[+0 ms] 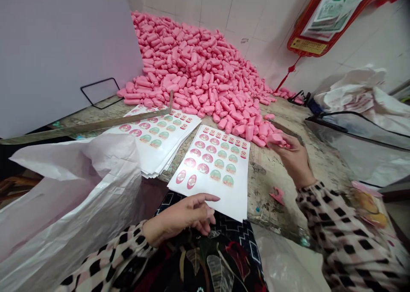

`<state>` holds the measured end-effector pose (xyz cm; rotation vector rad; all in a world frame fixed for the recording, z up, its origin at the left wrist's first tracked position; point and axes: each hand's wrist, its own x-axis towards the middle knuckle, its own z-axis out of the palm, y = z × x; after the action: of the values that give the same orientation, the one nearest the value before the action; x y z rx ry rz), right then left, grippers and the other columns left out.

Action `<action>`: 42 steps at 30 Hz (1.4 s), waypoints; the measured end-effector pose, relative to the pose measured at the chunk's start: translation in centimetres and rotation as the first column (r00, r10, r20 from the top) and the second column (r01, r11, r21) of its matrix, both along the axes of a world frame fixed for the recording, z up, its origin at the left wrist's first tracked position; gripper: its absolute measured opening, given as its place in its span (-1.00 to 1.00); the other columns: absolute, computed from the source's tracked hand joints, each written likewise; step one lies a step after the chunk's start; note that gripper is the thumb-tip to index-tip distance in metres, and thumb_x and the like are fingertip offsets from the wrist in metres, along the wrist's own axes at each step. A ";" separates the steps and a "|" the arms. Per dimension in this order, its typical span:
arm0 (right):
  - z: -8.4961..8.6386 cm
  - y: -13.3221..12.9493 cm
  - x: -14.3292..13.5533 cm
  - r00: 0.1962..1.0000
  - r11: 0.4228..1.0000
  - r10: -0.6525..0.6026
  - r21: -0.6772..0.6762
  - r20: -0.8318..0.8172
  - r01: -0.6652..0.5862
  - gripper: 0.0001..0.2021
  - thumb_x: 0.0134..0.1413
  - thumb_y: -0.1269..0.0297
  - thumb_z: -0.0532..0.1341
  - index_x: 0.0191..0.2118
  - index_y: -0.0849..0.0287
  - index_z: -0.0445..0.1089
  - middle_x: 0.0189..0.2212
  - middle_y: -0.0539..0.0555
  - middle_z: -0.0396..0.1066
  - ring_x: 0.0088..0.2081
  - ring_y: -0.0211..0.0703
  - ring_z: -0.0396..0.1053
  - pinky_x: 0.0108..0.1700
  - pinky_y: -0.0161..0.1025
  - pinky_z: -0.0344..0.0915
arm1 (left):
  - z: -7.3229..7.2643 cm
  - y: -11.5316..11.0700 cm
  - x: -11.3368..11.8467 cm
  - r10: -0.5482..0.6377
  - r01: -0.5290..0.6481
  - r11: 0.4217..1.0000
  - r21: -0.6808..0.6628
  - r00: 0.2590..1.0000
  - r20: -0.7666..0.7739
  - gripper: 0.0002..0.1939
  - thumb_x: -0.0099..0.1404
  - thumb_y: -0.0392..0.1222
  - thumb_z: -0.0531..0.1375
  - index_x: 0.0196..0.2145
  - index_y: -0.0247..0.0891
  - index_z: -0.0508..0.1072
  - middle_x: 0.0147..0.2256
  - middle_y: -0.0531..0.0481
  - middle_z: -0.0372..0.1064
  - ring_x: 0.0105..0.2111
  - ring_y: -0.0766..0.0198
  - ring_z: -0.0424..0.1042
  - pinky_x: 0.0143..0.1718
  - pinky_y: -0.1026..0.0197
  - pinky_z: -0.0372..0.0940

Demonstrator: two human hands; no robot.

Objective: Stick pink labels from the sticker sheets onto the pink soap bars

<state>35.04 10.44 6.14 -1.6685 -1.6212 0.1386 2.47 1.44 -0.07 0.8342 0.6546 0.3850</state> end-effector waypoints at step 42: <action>-5.9 -6.1 -19.1 0.880 0.896 0.265 -0.437 0.393 -0.074 -0.77 0.19 0.14 -0.02 -0.27 0.05 0.35 -0.33 -0.02 0.32 -0.35 -0.25 0.31 -0.39 -0.31 0.04 | -3.2 -1.0 -4.1 0.495 0.524 0.367 0.769 0.590 -0.638 -0.40 0.20 -0.32 0.09 0.17 0.03 0.10 0.29 -0.03 -0.41 0.03 0.09 0.26 -0.04 0.08 0.24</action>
<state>15.97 4.32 0.20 -1.9701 -2.2134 0.2125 -1.60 0.47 -3.25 2.3038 1.3541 0.3116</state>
